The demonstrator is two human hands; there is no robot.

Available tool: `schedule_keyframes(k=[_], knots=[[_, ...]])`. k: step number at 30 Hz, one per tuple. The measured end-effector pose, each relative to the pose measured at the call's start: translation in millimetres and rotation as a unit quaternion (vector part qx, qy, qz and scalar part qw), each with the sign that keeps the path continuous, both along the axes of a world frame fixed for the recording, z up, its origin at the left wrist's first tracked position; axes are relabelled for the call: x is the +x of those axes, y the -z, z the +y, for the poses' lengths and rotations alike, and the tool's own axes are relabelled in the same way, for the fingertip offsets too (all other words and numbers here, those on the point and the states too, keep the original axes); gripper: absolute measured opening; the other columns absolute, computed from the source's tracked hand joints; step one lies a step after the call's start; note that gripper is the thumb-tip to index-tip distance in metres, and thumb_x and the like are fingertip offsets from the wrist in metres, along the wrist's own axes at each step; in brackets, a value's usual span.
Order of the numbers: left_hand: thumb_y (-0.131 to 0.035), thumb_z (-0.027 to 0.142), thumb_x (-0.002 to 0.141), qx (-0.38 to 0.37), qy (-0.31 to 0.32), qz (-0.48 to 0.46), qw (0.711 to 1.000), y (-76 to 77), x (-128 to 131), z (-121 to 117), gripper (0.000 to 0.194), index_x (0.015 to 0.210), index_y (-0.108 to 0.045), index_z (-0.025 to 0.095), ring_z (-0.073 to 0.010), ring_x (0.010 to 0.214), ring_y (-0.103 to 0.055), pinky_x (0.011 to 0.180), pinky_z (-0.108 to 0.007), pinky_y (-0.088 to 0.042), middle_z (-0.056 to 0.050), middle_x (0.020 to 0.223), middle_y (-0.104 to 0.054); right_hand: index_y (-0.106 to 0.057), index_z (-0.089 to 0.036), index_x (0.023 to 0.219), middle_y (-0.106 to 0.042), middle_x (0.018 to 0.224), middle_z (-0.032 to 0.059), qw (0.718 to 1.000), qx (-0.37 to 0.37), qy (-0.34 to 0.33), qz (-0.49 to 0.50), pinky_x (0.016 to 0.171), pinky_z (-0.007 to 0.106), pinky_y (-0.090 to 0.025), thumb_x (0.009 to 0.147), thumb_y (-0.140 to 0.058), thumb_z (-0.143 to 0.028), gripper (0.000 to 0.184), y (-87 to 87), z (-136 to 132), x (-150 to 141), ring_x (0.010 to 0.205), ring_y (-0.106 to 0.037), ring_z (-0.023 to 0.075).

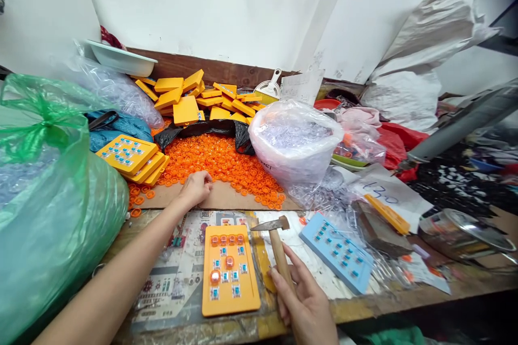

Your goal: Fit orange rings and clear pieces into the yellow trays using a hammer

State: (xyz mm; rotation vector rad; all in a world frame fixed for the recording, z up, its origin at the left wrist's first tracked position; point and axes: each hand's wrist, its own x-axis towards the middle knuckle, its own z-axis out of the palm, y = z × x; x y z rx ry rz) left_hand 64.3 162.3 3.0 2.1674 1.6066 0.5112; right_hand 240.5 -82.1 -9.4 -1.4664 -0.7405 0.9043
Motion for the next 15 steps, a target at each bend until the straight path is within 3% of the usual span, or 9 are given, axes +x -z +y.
schedule_keyframes(k=[5, 8, 11, 13, 15], knots=[[-0.056, 0.031, 0.088, 0.005, 0.020, -0.017, 1.000, 1.3, -0.8, -10.3, 0.020, 0.099, -0.061, 0.015, -0.0181, 0.091, -0.062, 0.081, -0.039, -0.052, -0.005, 0.102, -0.064, -0.052, -0.024, 0.127, -0.068, 0.097, 0.0040, 0.998, -0.026, -0.004, 0.048, 0.034, 0.018, -0.029, 0.071, -0.071, -0.047, 0.064, -3.5, 0.7, 1.8, 0.037, -0.038, 0.0026], [-0.057, 0.021, 0.086, 0.021, 0.025, -0.040, 0.999, -2.0, 2.7, -23.6, 0.012, 0.093, -0.063, 0.013, -0.0188, 0.091, -0.061, 0.083, -0.039, -0.050, -0.006, 0.097, -0.065, -0.052, -0.023, 0.127, -0.067, 0.092, 0.0027, 0.999, -0.023, -0.013, 0.039, 0.034, 0.019, -0.030, 0.072, -0.071, -0.046, 0.062, -4.7, 0.7, 2.7, 0.037, -0.038, 0.0033], [-0.053, 0.013, 0.082, 0.033, 0.045, -0.082, 0.995, -9.4, 1.9, -55.7, 0.020, 0.101, -0.061, 0.012, -0.0180, 0.086, -0.062, 0.081, -0.032, -0.050, -0.007, 0.090, -0.066, -0.053, -0.025, 0.127, -0.068, 0.091, 0.0013, 0.999, -0.015, -0.023, 0.035, 0.034, 0.019, -0.032, 0.073, -0.071, -0.044, 0.060, -4.2, -1.2, 4.2, 0.036, -0.039, 0.0032], [-0.052, 0.017, 0.083, 0.038, 0.065, -0.108, 0.991, -14.6, -3.6, -87.3, 0.025, 0.107, -0.057, 0.015, -0.0163, 0.083, -0.062, 0.078, -0.029, -0.050, -0.005, 0.090, -0.066, -0.054, -0.026, 0.126, -0.070, 0.089, 0.0008, 0.999, -0.013, -0.030, 0.017, 0.034, 0.018, -0.035, 0.074, -0.069, -0.043, 0.057, -2.9, -4.4, 5.4, 0.036, -0.042, 0.0041], [-0.052, 0.021, 0.083, 0.044, 0.085, -0.129, 0.987, -18.0, -11.4, -121.4, 0.025, 0.107, -0.055, 0.019, -0.0164, 0.084, -0.061, 0.078, -0.029, -0.050, -0.004, 0.093, -0.065, -0.060, -0.025, 0.122, -0.072, 0.099, 0.0029, 0.999, -0.006, -0.026, -0.033, 0.044, 0.019, -0.048, 0.075, -0.069, -0.043, 0.051, -1.7, -9.4, 6.5, 0.051, -0.060, 0.0098]])
